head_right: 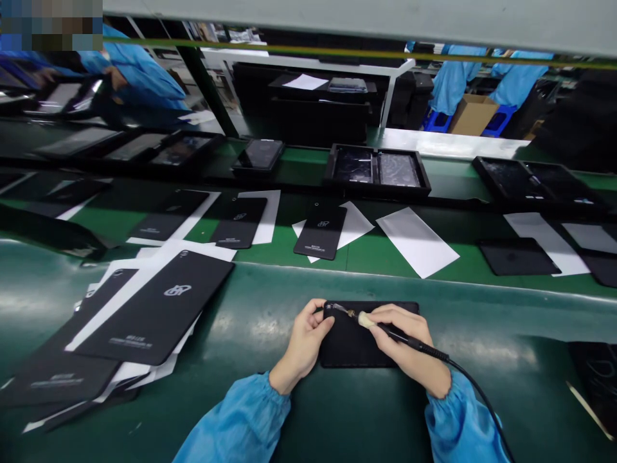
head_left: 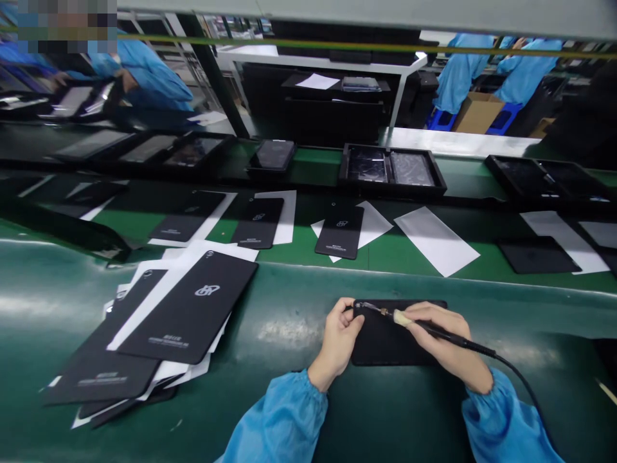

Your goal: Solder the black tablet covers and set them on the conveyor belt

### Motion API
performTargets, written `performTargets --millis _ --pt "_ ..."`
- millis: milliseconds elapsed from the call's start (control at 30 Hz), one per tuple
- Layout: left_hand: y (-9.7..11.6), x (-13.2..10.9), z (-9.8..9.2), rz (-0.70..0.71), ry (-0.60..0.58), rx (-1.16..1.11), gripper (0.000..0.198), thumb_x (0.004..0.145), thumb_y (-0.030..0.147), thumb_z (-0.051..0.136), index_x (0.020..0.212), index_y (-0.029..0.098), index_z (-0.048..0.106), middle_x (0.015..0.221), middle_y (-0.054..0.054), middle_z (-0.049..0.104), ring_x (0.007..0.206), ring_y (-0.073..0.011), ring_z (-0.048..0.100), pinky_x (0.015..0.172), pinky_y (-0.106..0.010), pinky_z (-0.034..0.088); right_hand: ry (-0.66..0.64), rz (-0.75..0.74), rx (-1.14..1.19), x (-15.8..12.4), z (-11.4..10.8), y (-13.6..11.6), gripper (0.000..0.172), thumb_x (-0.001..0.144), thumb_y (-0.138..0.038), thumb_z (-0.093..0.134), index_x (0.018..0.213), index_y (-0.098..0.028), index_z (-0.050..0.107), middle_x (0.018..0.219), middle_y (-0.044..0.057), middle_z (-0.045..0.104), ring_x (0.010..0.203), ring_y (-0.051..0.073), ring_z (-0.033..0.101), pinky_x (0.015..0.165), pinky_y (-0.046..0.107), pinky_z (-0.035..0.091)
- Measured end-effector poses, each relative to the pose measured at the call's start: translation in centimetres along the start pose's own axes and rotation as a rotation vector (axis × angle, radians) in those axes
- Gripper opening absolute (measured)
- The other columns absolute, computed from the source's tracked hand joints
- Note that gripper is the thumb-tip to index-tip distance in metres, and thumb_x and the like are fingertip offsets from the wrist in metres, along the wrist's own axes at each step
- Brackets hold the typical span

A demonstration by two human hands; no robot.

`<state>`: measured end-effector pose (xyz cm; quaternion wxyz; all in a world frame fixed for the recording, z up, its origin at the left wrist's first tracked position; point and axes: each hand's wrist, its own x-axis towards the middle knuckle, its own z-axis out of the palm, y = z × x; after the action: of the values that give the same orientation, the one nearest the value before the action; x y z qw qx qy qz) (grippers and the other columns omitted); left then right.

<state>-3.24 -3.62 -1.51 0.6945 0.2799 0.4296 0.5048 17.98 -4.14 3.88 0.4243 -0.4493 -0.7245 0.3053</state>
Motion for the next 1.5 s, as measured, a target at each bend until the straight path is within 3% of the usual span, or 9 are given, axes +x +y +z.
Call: performTargets --millis 367,600,833,1233,1400,1500 --pt "-0.1 0.1 -0.1 0.003 0.005 0.018 0.034 0.073 0.03 0.081 0.093 0.019 0.056 0.074 -0.001 0.072 0.059 -0.0121 0.064 0.058 -0.021 0.048 -0.029 -0.018 -0.016 0.4 -0.2 -0.5 0.014 0.093 -0.023 0.065 0.099 -0.023 0.077 0.096 0.006 0.076 0.087 0.02 0.074 0.079 0.031 0.06" --pt "-0.2 0.0 -0.1 -0.006 0.012 -0.001 0.034 0.072 0.03 0.082 0.092 0.02 0.056 0.072 0.001 0.07 0.059 -0.012 0.064 0.059 -0.021 0.05 0.188 0.017 -0.104 -1.8 -0.3 0.3 0.008 0.09 -0.025 0.067 0.092 -0.023 0.075 0.078 0.003 0.076 0.072 0.02 0.074 0.066 0.029 0.06" --pt "0.0 0.1 0.1 -0.01 0.01 -0.01 0.034 0.072 0.029 0.081 0.093 0.019 0.056 0.075 -0.001 0.072 0.063 -0.0147 0.067 0.062 -0.024 0.052 0.152 0.038 -0.048 -2.2 1.5 0.7 0.009 0.091 -0.023 0.066 0.094 -0.023 0.075 0.084 0.003 0.077 0.075 0.018 0.074 0.069 0.028 0.06" --pt "0.0 0.1 0.0 -0.007 0.013 -0.006 0.035 0.071 0.029 0.082 0.092 0.02 0.056 0.074 0.0 0.072 0.06 -0.0132 0.065 0.059 -0.022 0.05 0.087 0.047 -0.029 -1.9 2.0 1.3 0.011 0.092 -0.026 0.065 0.097 -0.023 0.075 0.089 0.004 0.077 0.078 0.019 0.075 0.073 0.028 0.062" --pt "-0.2 0.2 -0.3 -0.002 0.014 -0.002 0.034 0.072 0.028 0.082 0.093 0.019 0.056 0.075 -0.001 0.073 0.061 -0.0136 0.066 0.06 -0.022 0.051 0.101 0.031 -0.035 -2.0 2.2 1.3 0.011 0.092 -0.023 0.065 0.098 -0.024 0.075 0.09 0.003 0.077 0.079 0.019 0.075 0.074 0.028 0.062" --pt "-0.3 0.2 -0.4 -0.001 0.012 -0.012 0.034 0.073 0.028 0.081 0.093 0.019 0.055 0.076 -0.001 0.073 0.063 -0.0139 0.067 0.061 -0.023 0.051 0.173 -0.007 -0.062 -2.7 2.4 1.2 0.011 0.091 -0.021 0.065 0.095 -0.024 0.074 0.089 0.003 0.077 0.08 0.02 0.075 0.072 0.029 0.061"
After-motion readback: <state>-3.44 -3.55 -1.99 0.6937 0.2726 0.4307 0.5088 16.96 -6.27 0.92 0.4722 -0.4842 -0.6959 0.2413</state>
